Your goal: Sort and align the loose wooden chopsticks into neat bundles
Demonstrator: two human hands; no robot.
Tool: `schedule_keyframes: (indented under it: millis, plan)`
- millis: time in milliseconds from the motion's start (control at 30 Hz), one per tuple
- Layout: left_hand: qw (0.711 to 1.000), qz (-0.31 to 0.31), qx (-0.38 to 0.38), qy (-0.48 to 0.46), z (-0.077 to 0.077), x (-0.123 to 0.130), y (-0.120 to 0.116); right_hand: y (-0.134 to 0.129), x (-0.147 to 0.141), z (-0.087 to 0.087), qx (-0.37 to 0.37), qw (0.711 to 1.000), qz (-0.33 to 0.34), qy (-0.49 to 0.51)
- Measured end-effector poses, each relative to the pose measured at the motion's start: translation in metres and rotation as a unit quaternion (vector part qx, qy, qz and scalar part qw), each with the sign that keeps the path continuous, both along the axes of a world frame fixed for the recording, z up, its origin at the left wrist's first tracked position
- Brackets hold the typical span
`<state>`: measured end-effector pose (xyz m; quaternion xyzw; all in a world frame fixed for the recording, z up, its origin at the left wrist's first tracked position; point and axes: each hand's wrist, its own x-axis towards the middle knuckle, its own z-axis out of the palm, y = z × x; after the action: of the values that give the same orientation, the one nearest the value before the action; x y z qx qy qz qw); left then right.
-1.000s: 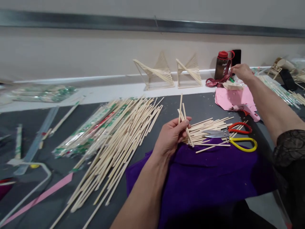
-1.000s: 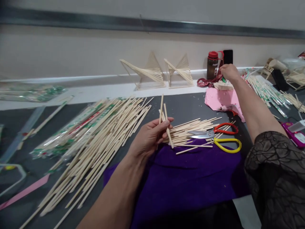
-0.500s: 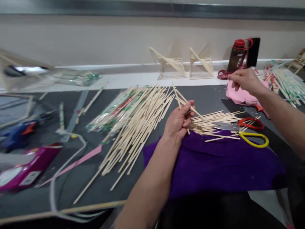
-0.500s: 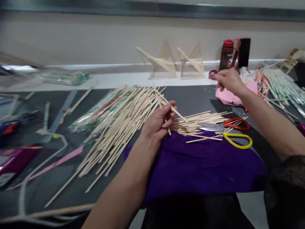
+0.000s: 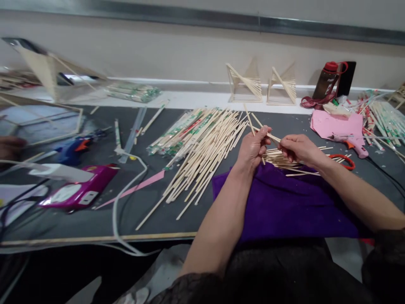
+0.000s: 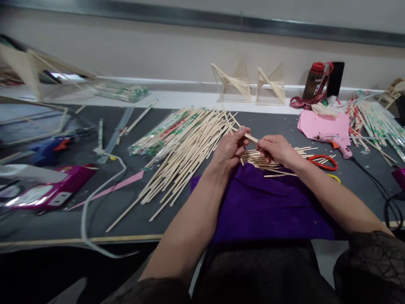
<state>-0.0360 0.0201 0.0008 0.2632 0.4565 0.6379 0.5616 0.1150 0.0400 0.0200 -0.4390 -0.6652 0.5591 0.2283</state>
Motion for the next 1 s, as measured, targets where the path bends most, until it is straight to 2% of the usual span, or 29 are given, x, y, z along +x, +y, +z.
schedule_keyframes:
  millis: [67,200,367,567,633,767,867,1000]
  plan:
    - [1.000,-0.019,0.009,0.016,-0.001,-0.002,0.000,0.001,0.000,-0.003,-0.065,0.997,-0.016,0.046]
    - [0.996,-0.070,0.015,0.052,-0.002,-0.005,0.000,0.000,0.001,-0.012,-0.110,0.991,-0.027,0.077]
    - [0.988,-0.115,0.018,0.099,-0.004,-0.002,-0.001,0.002,0.004,-0.015,-0.109,0.990,-0.037,0.085]
    - [0.987,-0.139,0.034,0.066,-0.009,0.003,0.000,0.005,0.017,-0.016,-0.097,0.992,-0.016,0.080]
    - [0.989,-0.131,0.026,0.066,-0.010,0.002,0.001,0.007,0.021,-0.016,-0.102,0.991,-0.032,0.083]
    - [0.993,-0.075,0.009,0.090,-0.010,0.001,0.002,0.007,0.022,-0.018,-0.088,0.988,-0.057,0.114]
    - [0.992,-0.044,0.009,0.116,-0.012,0.003,0.003,0.003,0.019,-0.019,-0.032,0.993,-0.042,0.106]
    - [0.986,-0.014,0.050,0.156,-0.015,0.008,0.002,-0.001,0.015,-0.021,0.033,0.997,-0.032,0.056]
